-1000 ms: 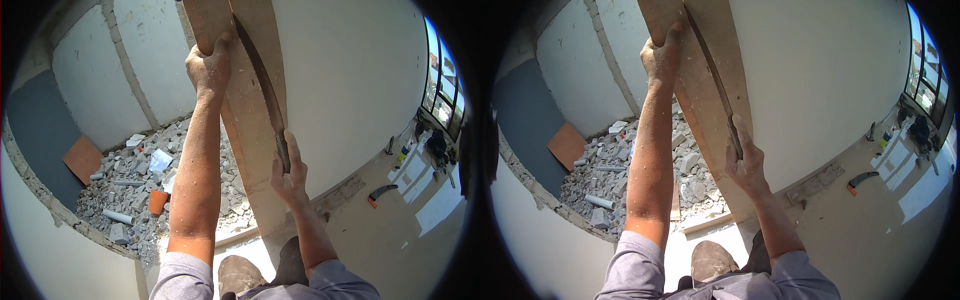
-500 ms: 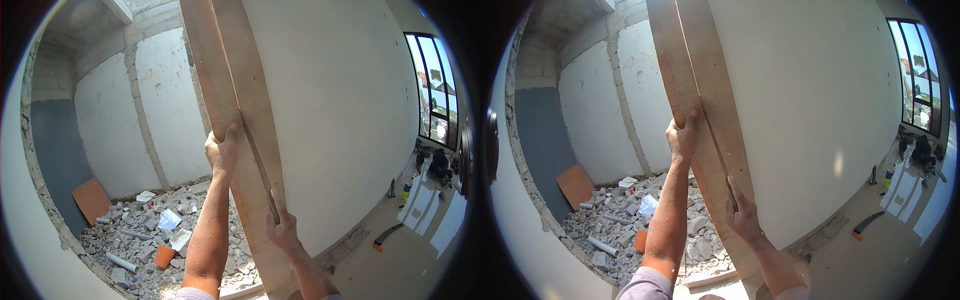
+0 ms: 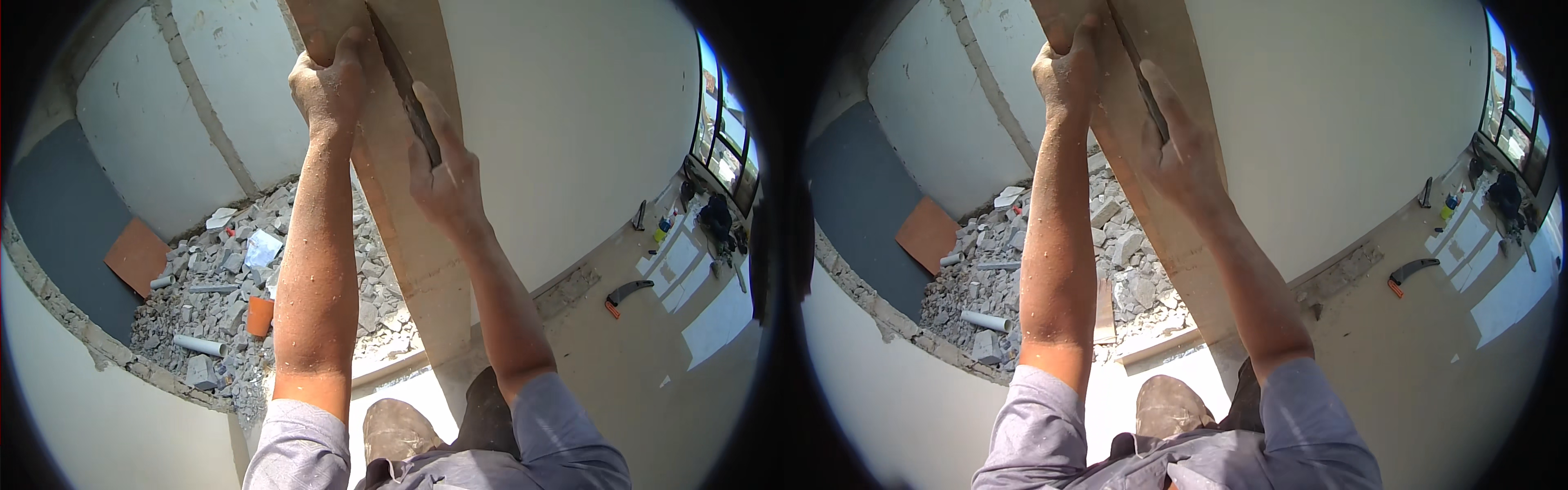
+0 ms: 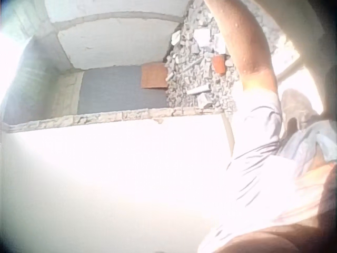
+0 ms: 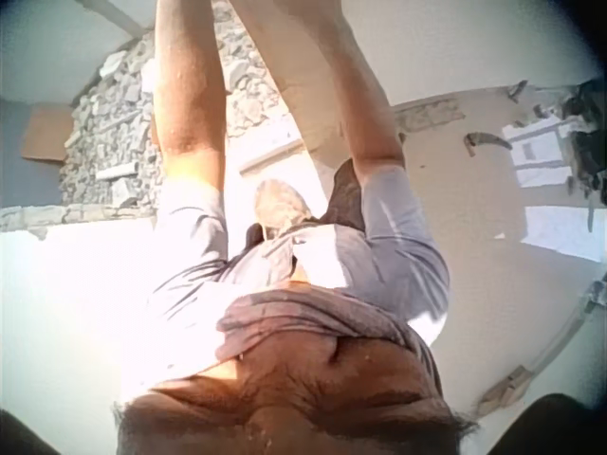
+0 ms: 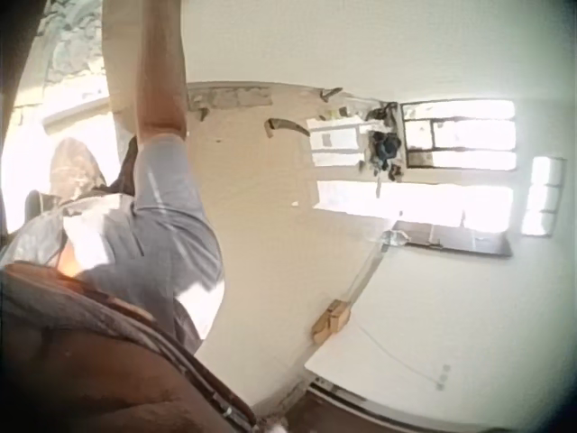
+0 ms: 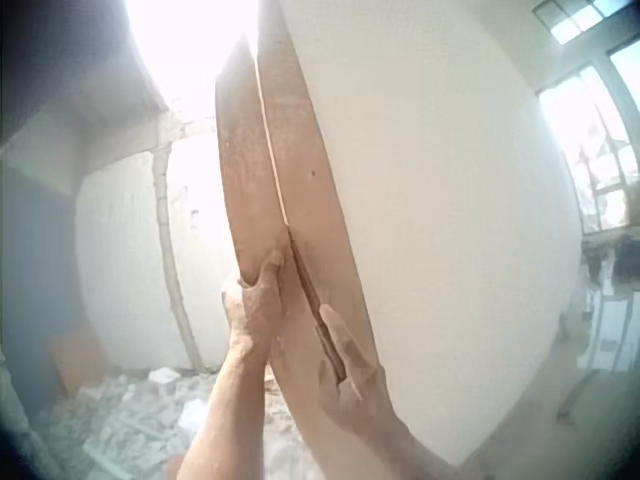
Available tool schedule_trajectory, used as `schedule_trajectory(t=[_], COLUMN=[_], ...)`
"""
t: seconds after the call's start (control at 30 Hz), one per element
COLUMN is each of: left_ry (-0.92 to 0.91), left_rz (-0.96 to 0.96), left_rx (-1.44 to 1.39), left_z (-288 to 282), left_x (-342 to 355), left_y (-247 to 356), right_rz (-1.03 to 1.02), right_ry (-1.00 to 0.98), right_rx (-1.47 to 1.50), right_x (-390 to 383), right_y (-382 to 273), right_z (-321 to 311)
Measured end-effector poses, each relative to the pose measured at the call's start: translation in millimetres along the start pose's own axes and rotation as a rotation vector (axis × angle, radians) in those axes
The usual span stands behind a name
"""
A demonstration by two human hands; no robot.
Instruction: Measuring and sawing a wooden plank at a construction site.
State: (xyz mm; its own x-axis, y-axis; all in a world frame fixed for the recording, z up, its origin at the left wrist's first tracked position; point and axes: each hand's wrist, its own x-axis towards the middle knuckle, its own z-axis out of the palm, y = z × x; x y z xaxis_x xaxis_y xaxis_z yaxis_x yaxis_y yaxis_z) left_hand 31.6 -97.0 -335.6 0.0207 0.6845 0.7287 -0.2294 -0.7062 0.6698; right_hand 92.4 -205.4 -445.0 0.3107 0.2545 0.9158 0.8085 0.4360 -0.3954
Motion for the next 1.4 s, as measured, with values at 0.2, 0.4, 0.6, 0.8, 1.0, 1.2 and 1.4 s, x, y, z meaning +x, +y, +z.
schedule_trajectory(t=[0.2, 0.4, 0.6, 0.8, 1.0, 1.2, 1.4], left_ry=[-0.069, 0.057, 0.059, 0.039, 0.017, -0.006, -0.021], left_rz=[0.058, 0.069, 0.019, 0.088, 0.079, -0.007, 0.003], left_rx=[0.038, 0.074, 0.091, 0.06, 0.128, 0.078, -0.073], left_z=[-19, -8, -11, -9, -12, -8, -7], left_x=[0, -1, 2, 4, -6, 4, -11], left_y=[18, 5, 8, -2, -2, 1, -7], right_rz=[-0.136, 0.03, -0.111, -0.012, 0.03, 0.042, 0.421], right_ry=[0.091, -0.026, 0.094, 0.006, 0.063, -0.051, -0.147], right_rx=[0.075, 0.036, 0.068, 0.122, 0.168, 0.056, -0.05], right_x=[-116, -28, -92, -85, -47, -234, -294], right_y=[40, 2, 36, 30, 31, 55, 4], right_z=[3, -1, 9, -1, 22, -31, -104])
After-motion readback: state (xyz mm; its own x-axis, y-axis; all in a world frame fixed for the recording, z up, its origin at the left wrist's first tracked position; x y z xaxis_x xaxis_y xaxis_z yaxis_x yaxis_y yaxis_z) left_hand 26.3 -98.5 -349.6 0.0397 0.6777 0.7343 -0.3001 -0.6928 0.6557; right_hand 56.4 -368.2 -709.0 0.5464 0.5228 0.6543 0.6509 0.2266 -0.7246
